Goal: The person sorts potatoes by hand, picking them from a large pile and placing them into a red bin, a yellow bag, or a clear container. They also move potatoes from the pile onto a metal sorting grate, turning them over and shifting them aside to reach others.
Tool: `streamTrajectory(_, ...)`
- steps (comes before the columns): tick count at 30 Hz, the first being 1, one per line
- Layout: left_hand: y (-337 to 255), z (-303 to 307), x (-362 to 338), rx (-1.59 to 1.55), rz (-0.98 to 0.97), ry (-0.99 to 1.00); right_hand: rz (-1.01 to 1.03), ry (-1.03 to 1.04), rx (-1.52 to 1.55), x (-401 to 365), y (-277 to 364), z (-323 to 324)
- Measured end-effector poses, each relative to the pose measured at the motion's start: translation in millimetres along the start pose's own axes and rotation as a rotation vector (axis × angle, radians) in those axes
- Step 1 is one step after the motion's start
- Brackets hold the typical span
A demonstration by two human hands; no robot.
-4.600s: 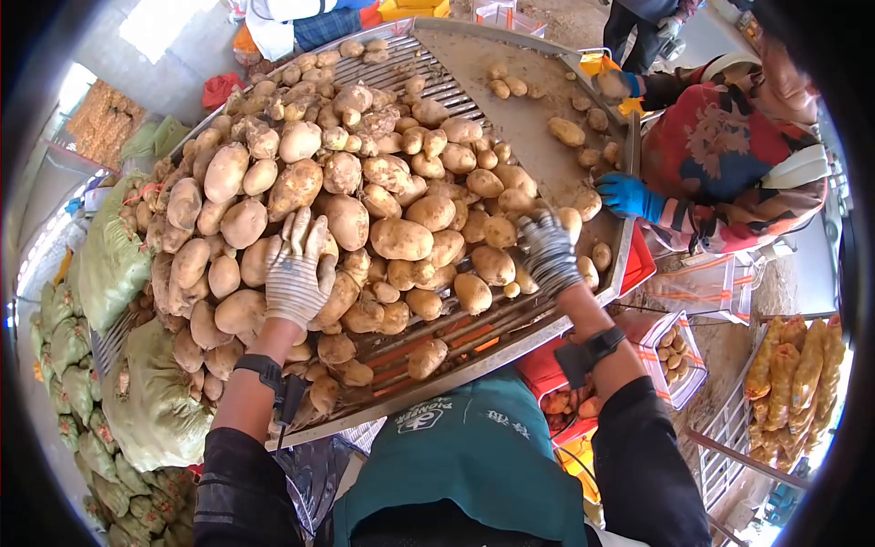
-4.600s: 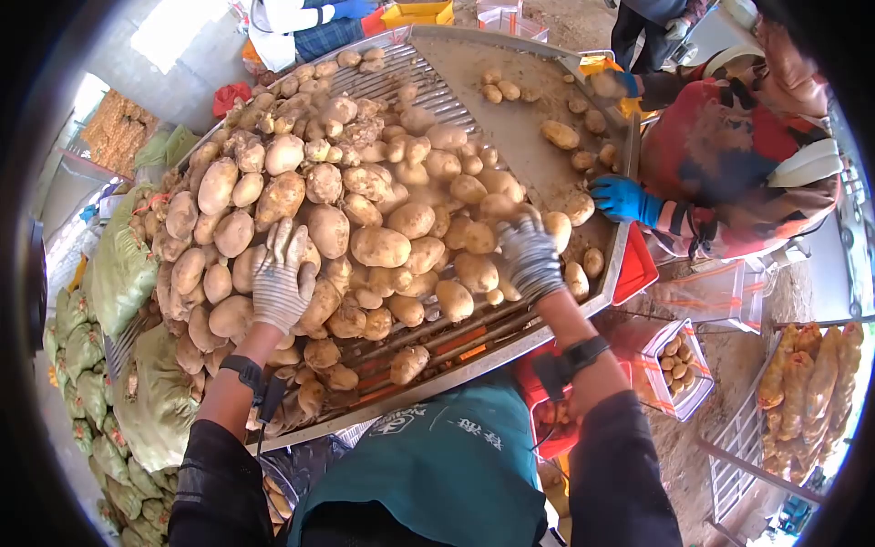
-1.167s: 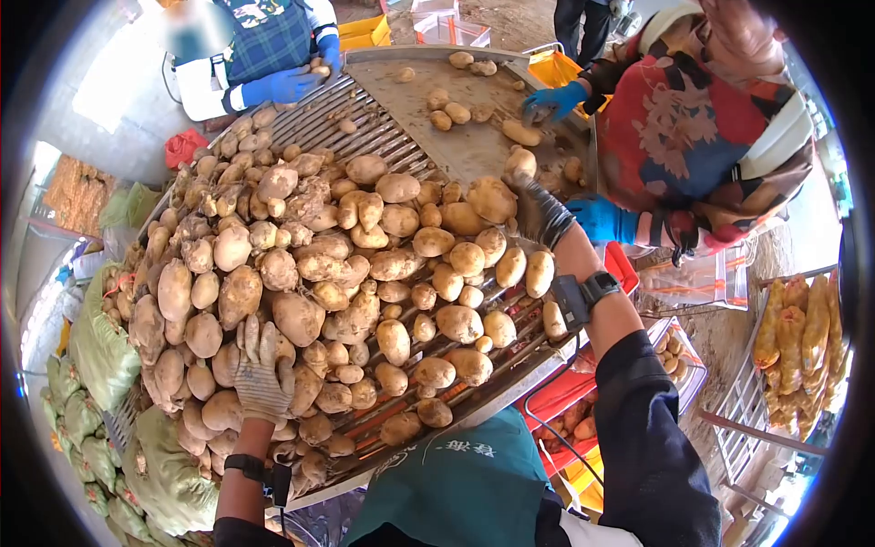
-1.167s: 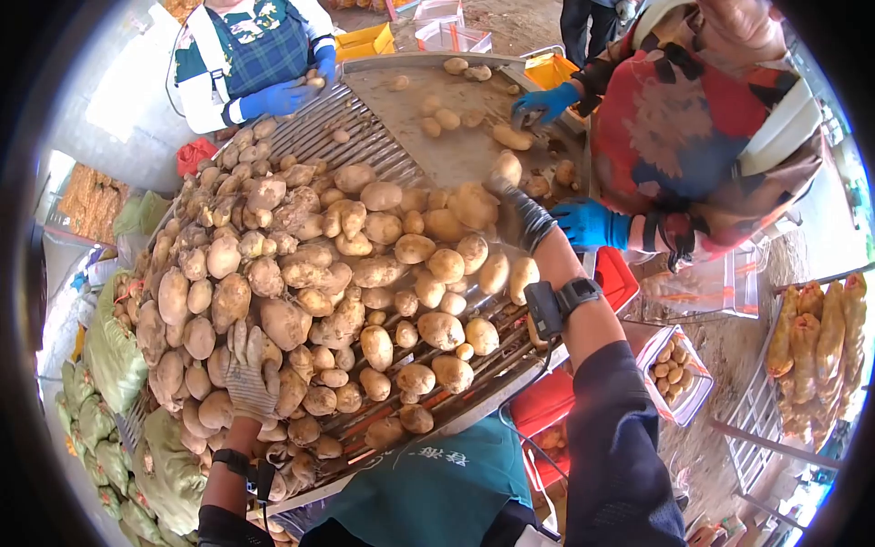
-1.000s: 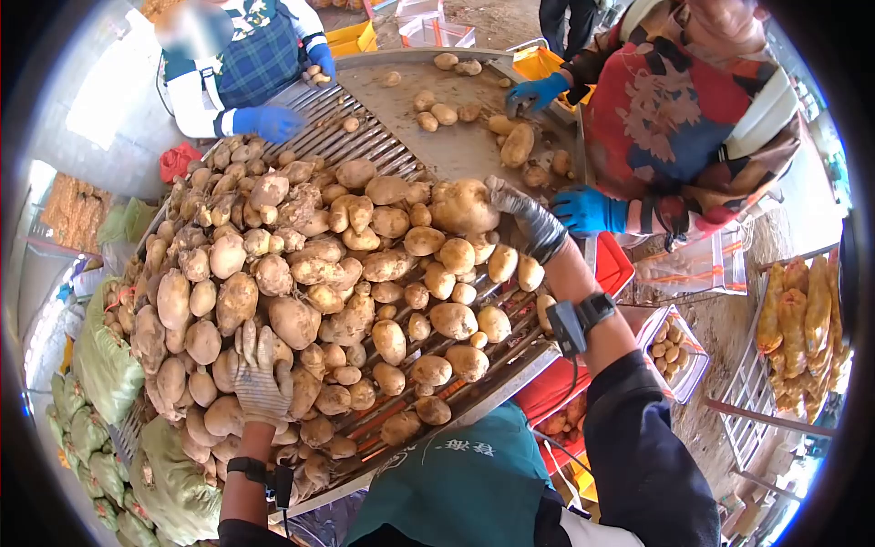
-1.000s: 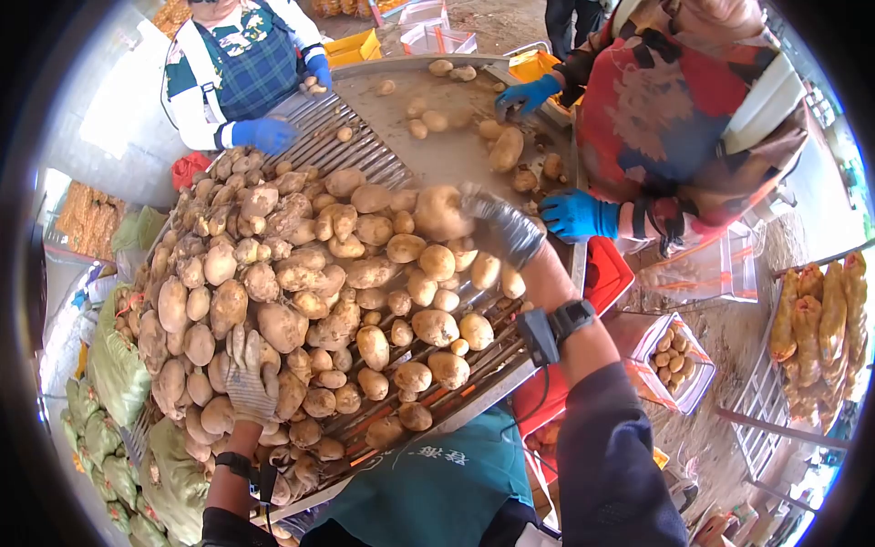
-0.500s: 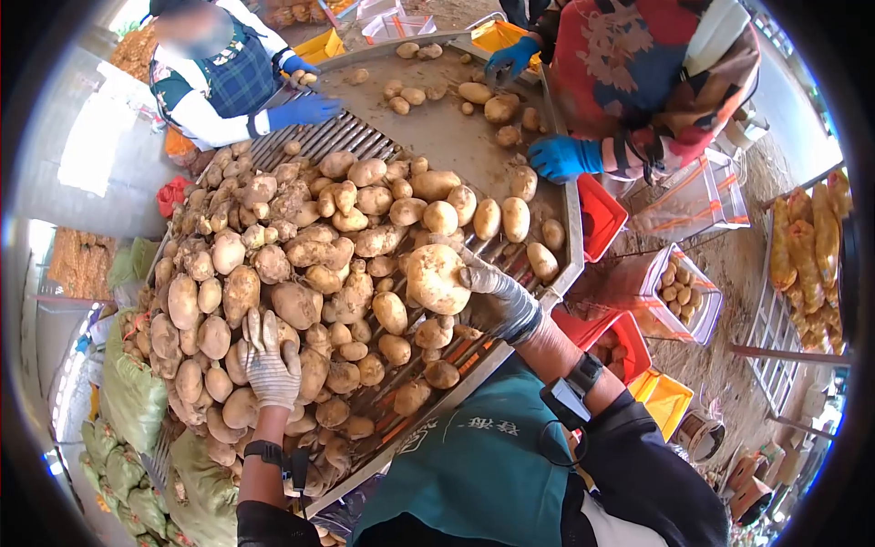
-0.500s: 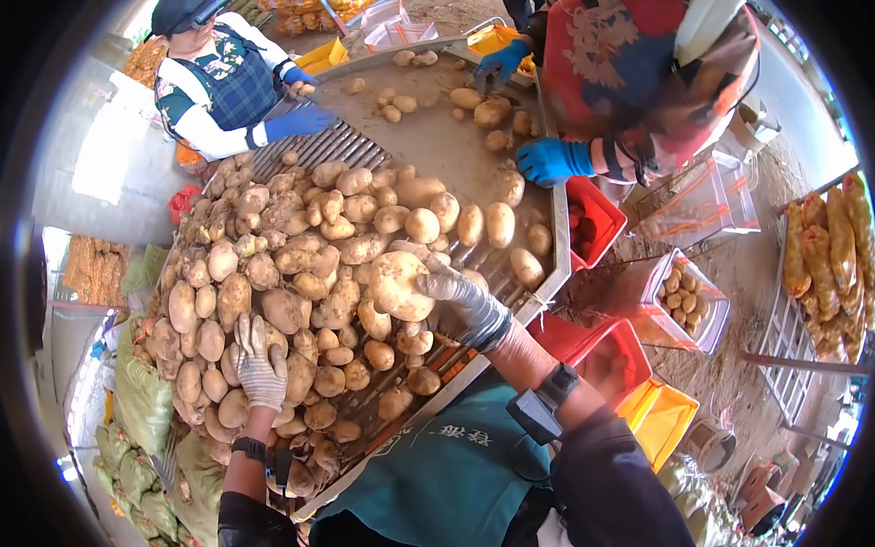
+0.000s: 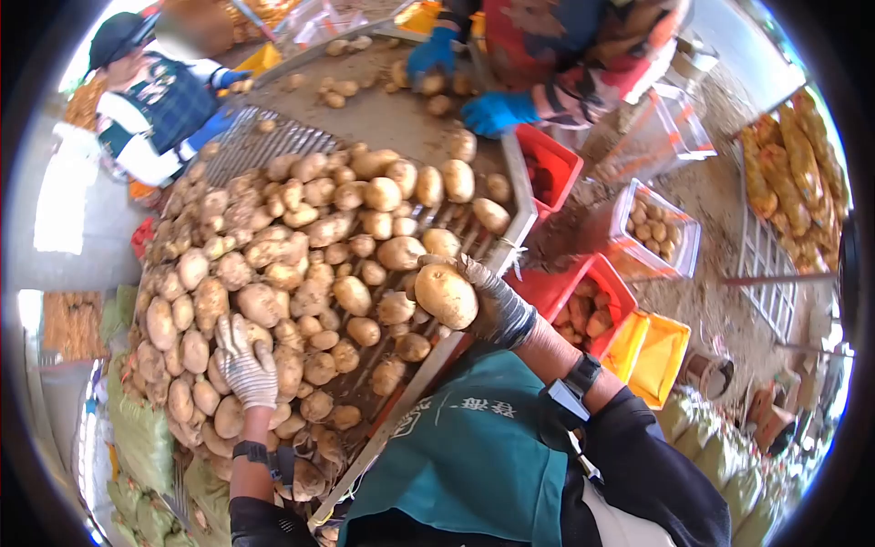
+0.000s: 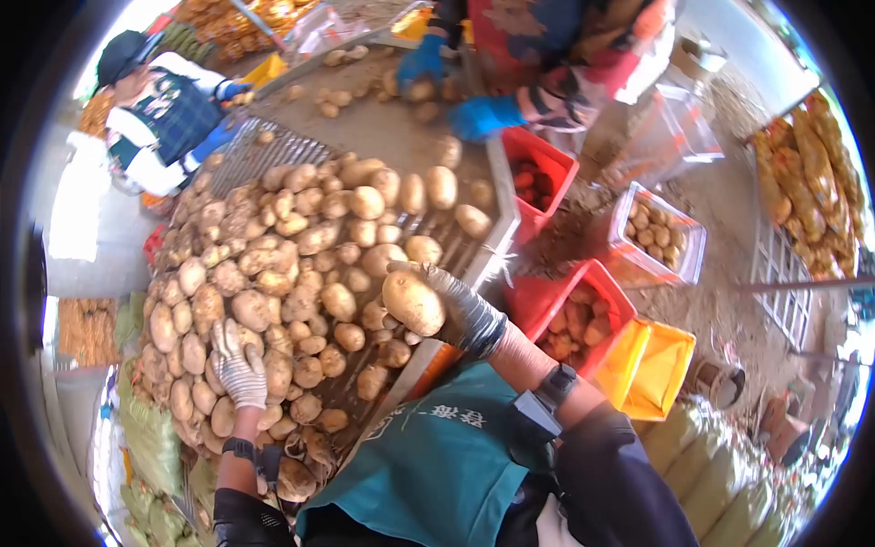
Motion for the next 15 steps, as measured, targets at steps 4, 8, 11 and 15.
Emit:
streamTrajectory(4,8.1,-9.5,-0.6,0.03,-0.072,-0.067,0.145,-0.177,0.135,-69.4,6.4,54.4)
streamTrajectory(8,3.8,-8.7,1.2,0.035,-0.078,-0.062,0.451,-0.761,0.167,-195.0,17.8,141.7)
streamTrajectory(11,5.1,-7.8,0.4,0.046,-0.044,-0.026,0.683,-1.083,0.393,-326.7,4.0,226.1)
streamTrajectory(15,5.0,-6.8,-1.3,0.026,-0.026,-0.009,0.748,-1.63,0.348,-485.0,-23.5,358.7)
Point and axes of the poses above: each hand's wrist, its own x-axis towards the middle knuckle, its own z-axis out of the back of the hand, y = z × x, the point moved 1 cm from there along x, towards the middle knuckle, and after that the axes turned 5 degrees about -y, right-handed, at the moved point
